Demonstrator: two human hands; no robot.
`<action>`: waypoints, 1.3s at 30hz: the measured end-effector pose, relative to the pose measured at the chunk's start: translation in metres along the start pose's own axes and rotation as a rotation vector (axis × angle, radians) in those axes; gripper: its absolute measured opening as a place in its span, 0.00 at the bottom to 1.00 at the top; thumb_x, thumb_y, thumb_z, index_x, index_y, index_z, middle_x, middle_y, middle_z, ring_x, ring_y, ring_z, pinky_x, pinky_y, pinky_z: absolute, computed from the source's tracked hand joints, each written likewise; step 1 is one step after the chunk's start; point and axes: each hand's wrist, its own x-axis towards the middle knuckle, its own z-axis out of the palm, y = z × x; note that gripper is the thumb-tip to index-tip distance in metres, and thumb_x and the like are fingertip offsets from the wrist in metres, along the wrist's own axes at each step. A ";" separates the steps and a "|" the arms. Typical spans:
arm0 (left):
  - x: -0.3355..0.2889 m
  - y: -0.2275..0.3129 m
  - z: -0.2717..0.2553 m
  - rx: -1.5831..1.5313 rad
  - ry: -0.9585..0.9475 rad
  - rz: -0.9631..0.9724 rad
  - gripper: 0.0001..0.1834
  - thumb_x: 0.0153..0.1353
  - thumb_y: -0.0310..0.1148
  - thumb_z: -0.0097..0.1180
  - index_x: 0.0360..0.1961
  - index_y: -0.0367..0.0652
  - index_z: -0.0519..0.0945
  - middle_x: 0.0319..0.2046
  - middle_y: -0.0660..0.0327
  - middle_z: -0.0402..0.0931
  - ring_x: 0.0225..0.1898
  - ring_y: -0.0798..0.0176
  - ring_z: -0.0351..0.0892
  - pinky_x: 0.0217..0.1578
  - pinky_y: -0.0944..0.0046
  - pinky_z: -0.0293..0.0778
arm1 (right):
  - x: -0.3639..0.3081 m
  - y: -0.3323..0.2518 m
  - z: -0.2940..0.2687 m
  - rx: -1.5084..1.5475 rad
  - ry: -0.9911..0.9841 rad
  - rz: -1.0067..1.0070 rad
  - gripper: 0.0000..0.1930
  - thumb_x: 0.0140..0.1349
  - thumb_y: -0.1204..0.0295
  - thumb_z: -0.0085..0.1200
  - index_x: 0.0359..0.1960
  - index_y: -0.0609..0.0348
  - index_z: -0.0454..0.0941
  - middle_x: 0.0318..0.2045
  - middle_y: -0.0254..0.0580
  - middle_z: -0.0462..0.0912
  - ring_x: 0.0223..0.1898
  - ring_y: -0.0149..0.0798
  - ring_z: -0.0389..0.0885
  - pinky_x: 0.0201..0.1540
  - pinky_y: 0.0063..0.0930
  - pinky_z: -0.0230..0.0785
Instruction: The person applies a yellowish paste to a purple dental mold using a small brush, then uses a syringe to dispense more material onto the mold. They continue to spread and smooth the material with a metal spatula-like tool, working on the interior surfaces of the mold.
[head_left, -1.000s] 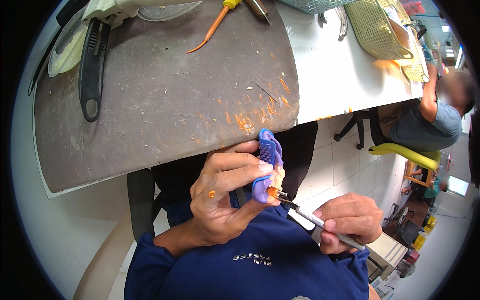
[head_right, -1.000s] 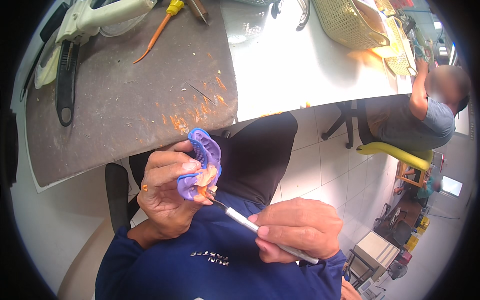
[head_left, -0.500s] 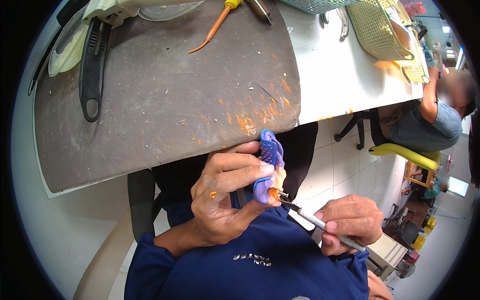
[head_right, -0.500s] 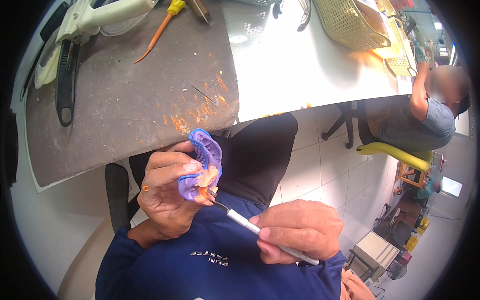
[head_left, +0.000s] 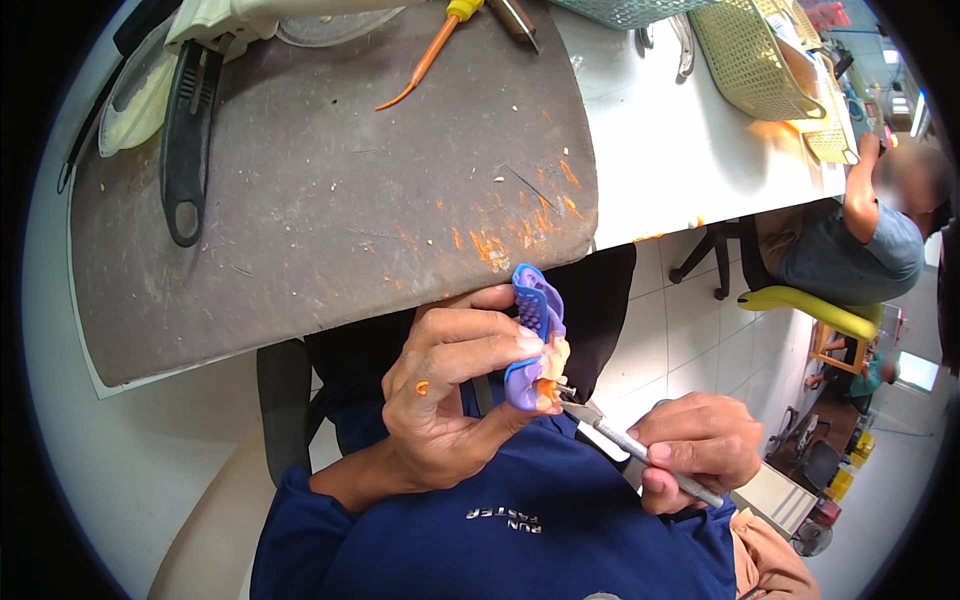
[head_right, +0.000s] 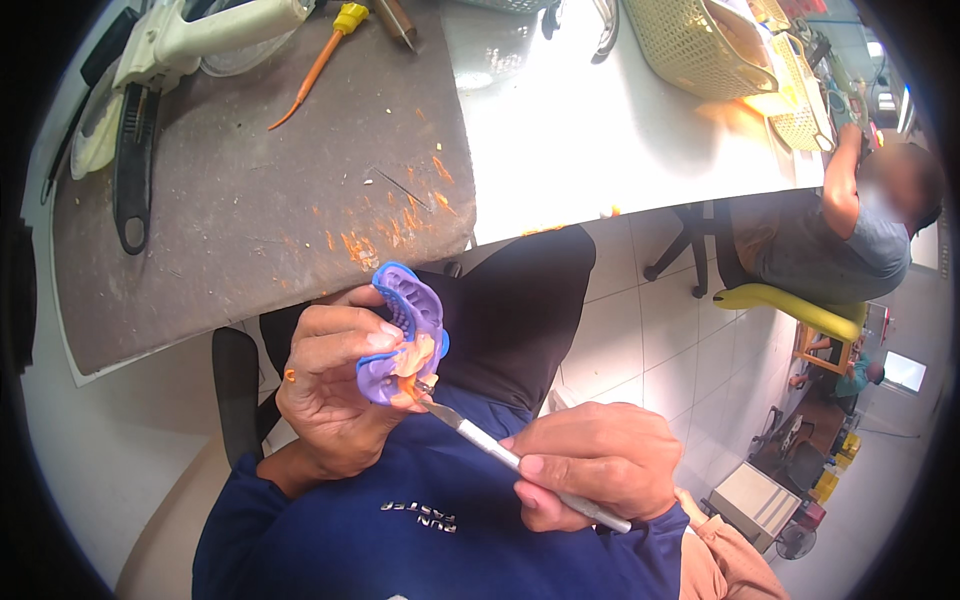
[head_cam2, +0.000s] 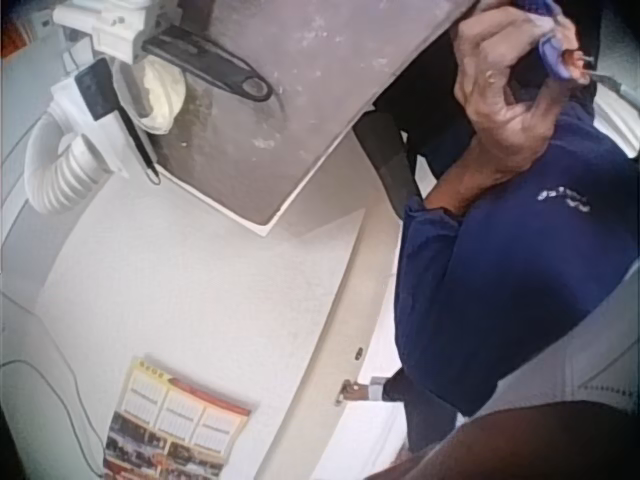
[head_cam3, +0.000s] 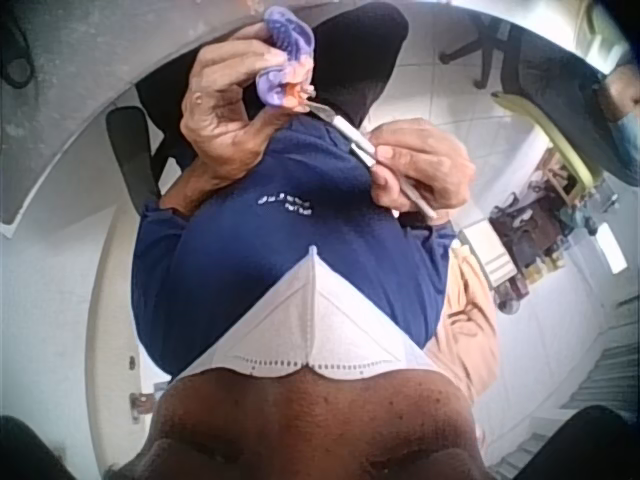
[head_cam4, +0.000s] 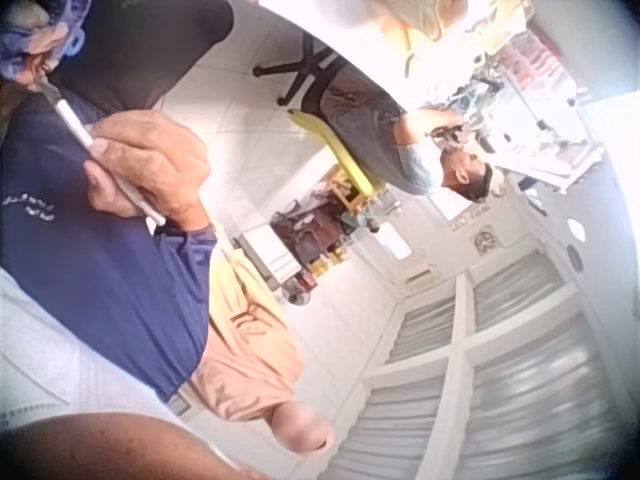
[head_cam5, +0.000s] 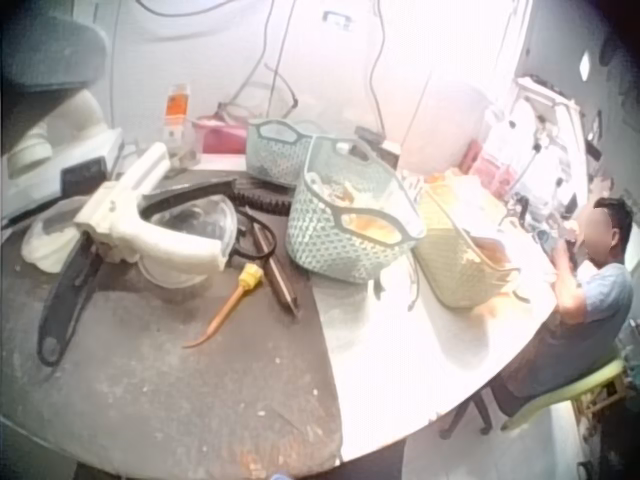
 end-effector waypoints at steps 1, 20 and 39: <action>0.001 -0.001 0.000 -0.002 0.000 0.011 0.23 0.50 0.30 0.75 0.47 0.40 0.80 0.43 0.54 0.79 0.54 0.51 0.78 0.53 0.56 0.78 | 0.000 -0.001 0.000 0.047 0.013 0.016 0.11 0.54 0.77 0.69 0.35 0.60 0.78 0.28 0.45 0.86 0.26 0.42 0.87 0.26 0.29 0.80; 0.018 0.033 -0.016 -0.055 0.170 0.202 0.27 0.52 0.18 0.70 0.52 0.38 0.72 0.52 0.51 0.71 0.62 0.48 0.69 0.56 0.58 0.77 | 0.051 0.048 0.054 -0.425 0.361 -0.204 0.09 0.53 0.84 0.63 0.37 0.64 0.80 0.30 0.50 0.85 0.29 0.39 0.86 0.33 0.26 0.78; 0.022 0.039 -0.009 -0.067 0.123 0.115 0.27 0.52 0.22 0.72 0.53 0.37 0.74 0.51 0.51 0.74 0.59 0.54 0.74 0.58 0.57 0.75 | 0.016 0.035 0.032 -0.081 0.468 -0.200 0.09 0.67 0.68 0.55 0.35 0.63 0.76 0.25 0.47 0.82 0.29 0.38 0.84 0.30 0.25 0.77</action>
